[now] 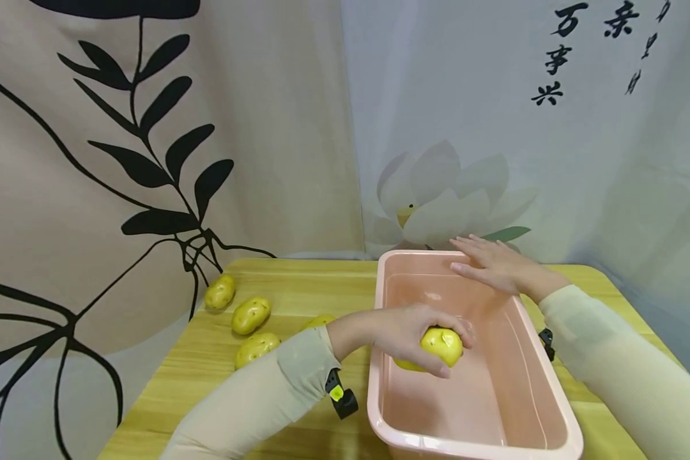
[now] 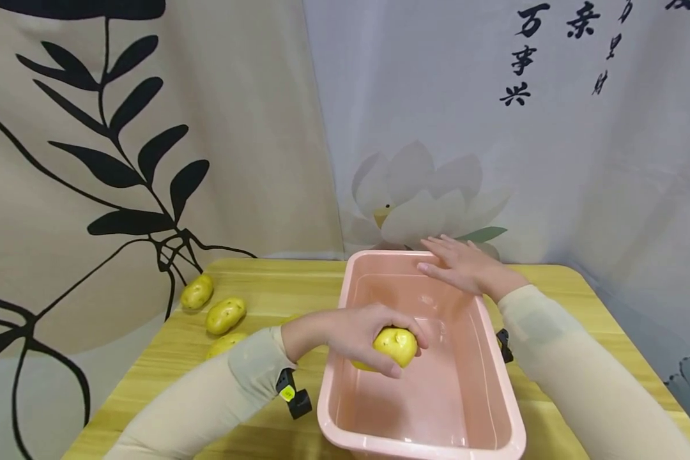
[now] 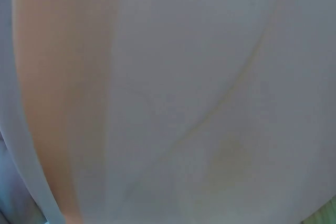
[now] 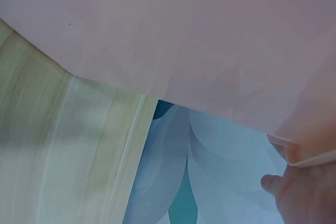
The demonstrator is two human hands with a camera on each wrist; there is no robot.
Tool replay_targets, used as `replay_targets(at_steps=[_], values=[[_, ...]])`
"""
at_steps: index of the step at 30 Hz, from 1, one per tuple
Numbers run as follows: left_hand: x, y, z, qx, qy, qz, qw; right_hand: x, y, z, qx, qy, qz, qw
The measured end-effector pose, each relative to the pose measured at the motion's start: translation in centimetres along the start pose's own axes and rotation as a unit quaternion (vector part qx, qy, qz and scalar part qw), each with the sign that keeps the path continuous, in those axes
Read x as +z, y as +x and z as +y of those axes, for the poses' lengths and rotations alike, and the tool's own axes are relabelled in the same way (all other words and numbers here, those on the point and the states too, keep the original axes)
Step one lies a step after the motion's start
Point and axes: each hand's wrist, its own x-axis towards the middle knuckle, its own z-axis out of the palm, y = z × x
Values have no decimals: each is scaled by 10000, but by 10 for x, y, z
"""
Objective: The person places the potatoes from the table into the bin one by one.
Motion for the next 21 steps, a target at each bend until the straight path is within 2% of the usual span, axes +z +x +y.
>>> replay_targets(at_steps=[5, 8, 11, 14, 16, 18, 21], values=[[-3, 3, -1, 79, -97, -76, 9999, -1, 2, 0, 32, -29, 6, 10000], [-4, 7, -3, -25, -48, -186, 9998, -1, 3, 1, 22, -42, -16, 10000], [-4, 14, -5, -236, -16, -292, 9993, -1, 3, 1, -24, -24, 28, 10000], [-4, 21, -7, -557, -311, -419, 9971, 1, 3, 2, -97, -75, 44, 9999], [-3, 25, -8, -843, -759, -519, 9922, 3, 4, 2, -128, -107, 62, 9998], [-3, 28, -10, -1075, -1317, -632, 9834, 3, 5, 3, -156, -154, 66, 9997], [-2, 33, -12, -1408, -2269, -819, 9602, 2, 5, 3, -152, -191, 73, 9997]])
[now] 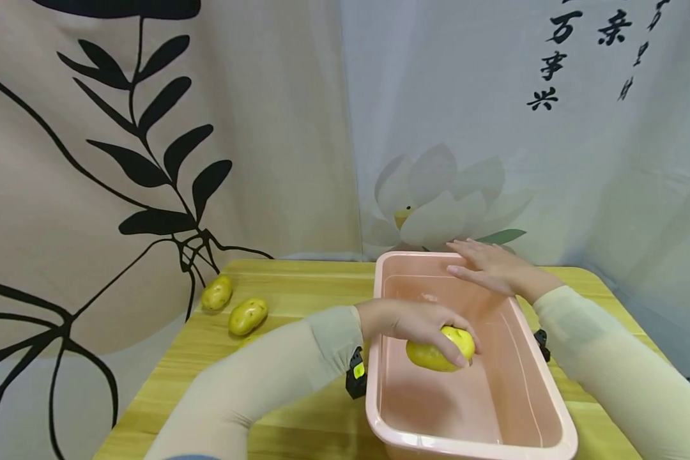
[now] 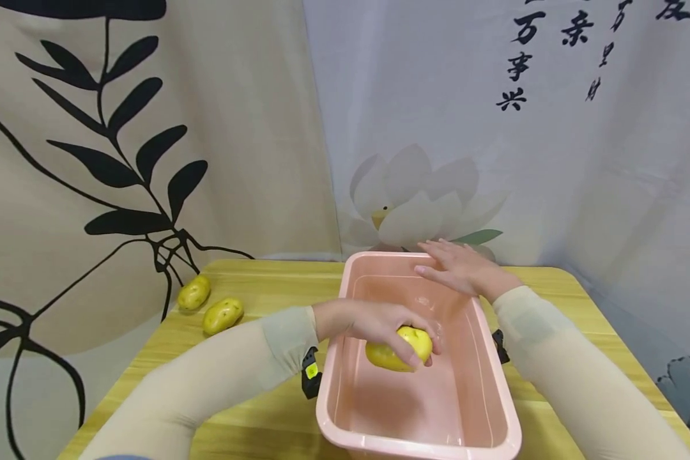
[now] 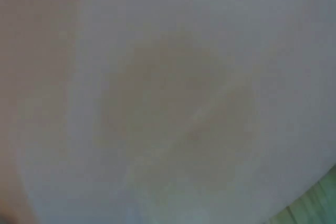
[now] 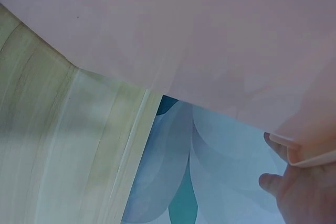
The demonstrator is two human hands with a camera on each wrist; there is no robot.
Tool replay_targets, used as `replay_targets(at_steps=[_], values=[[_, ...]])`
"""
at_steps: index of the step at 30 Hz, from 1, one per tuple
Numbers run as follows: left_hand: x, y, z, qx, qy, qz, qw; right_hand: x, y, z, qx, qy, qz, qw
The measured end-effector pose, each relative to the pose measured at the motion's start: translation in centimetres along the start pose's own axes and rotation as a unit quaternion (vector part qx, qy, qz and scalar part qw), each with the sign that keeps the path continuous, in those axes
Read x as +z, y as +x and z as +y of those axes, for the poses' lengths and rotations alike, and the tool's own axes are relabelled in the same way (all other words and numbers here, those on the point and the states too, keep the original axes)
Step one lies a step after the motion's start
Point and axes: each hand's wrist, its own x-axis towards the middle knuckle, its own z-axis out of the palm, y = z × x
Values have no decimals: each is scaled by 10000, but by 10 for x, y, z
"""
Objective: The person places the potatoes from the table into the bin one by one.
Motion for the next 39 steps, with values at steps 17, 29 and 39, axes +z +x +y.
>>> replay_targets(at_steps=[17, 29, 39], values=[[-12, 10, -4, 28, -1376, -334, 9899, -2, -2, -1, 35, 15, -11, 10000], [-10, 8, -7, 63, 18, -293, 9995, -3, -3, -4, 17, 75, 17, 10000], [-8, 10, -8, 52, -46, -621, 9980, -1, -4, -3, 15, 116, 27, 9999]])
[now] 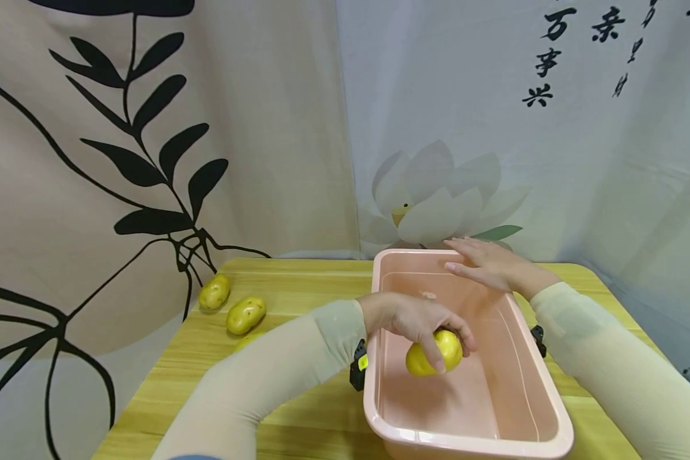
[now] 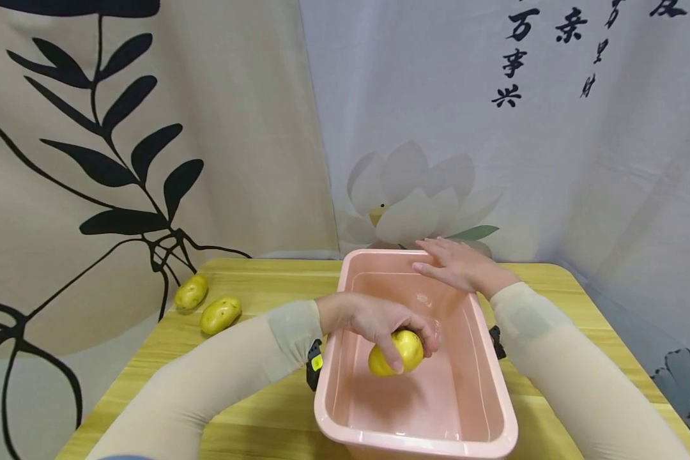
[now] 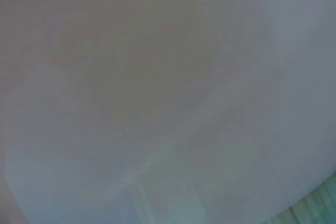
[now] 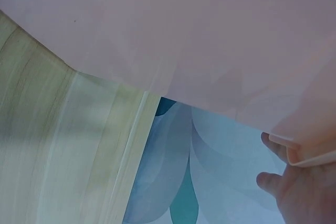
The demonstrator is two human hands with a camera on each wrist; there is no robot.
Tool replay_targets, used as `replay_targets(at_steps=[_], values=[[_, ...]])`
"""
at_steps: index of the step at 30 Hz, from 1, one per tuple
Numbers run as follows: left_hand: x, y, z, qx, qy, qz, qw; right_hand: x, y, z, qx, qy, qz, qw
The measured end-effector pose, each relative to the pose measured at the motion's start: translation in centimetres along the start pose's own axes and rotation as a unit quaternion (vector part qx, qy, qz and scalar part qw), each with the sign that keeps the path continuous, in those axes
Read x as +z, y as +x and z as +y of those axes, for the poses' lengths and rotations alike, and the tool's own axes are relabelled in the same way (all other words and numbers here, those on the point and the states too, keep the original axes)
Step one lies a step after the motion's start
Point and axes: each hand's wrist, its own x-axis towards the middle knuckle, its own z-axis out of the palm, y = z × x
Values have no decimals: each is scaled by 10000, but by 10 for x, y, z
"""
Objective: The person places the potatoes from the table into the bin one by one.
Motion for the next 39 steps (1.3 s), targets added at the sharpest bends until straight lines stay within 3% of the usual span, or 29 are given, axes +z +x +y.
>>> replay_targets(at_steps=[12, 22, 39], values=[[2, 2, -3, -125, -270, -167, 9994, 0, 0, 1, 19, 48, -23, 10000], [2, 2, -2, -132, -817, -100, 9965, 0, 1, 1, -90, 116, 57, 9999], [2, 2, -2, -40, -957, -66, 9954, 0, 1, 0, -44, 109, -18, 9999]])
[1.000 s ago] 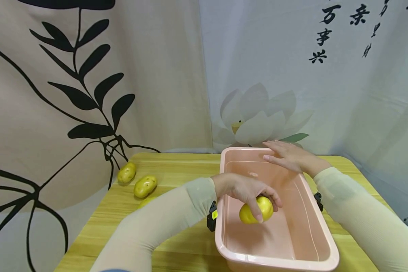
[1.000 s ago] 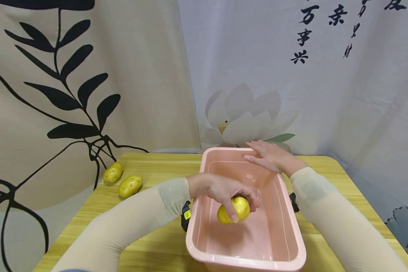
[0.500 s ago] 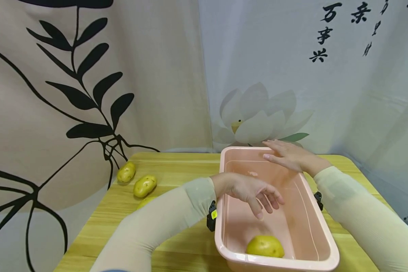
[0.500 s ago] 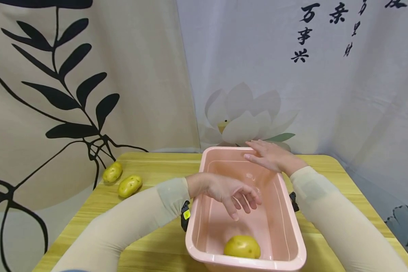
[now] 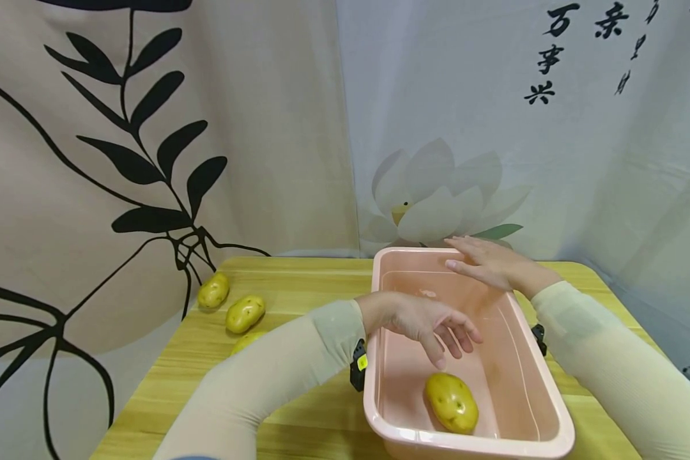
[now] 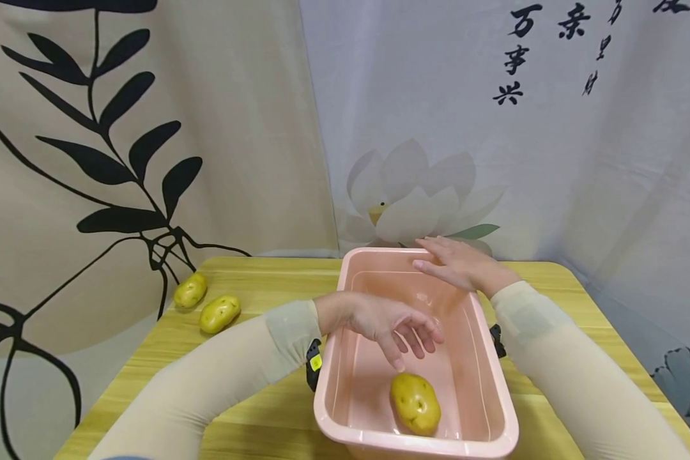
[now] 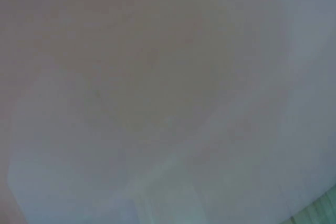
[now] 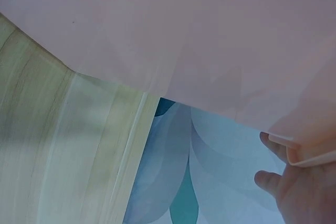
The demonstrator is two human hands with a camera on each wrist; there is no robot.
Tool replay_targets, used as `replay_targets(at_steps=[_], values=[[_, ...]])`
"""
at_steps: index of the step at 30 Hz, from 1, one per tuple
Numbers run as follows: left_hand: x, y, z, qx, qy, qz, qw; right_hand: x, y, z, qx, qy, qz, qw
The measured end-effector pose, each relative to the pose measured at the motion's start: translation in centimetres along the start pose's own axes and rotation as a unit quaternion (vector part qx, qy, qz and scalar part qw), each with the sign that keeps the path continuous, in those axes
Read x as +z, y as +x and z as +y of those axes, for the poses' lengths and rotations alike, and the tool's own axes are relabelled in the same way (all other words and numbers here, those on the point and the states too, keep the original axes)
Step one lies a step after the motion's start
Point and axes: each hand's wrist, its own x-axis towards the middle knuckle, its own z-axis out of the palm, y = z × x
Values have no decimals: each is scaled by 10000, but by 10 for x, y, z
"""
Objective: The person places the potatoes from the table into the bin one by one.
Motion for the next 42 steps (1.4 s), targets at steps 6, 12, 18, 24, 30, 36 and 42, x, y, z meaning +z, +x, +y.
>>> replay_targets(at_steps=[6, 12, 18, 24, 30, 36, 42], values=[[0, -1, 0, 30, -25, -12, 10000, 0, 0, -1, -7, 43, 16, 10000], [-1, -2, 0, 72, -21, -11, 10000, 0, 0, -1, 28, 75, -4, 10000], [-1, -4, 2, 153, -69, -61, 9998, 0, 0, 0, 37, 44, 10, 10000], [0, -7, 3, 356, -127, -100, 9992, 1, 0, -1, 65, 35, 7, 10000], [1, -8, 4, 641, -74, -15, 9979, 0, -2, -3, 159, -20, -87, 9998], [1, -8, 6, 817, -89, 33, 9966, -1, -2, -2, 159, -66, -77, 9998], [2, -9, 7, 851, -13, 131, 9963, -2, -1, -2, 106, -110, -56, 9999]])
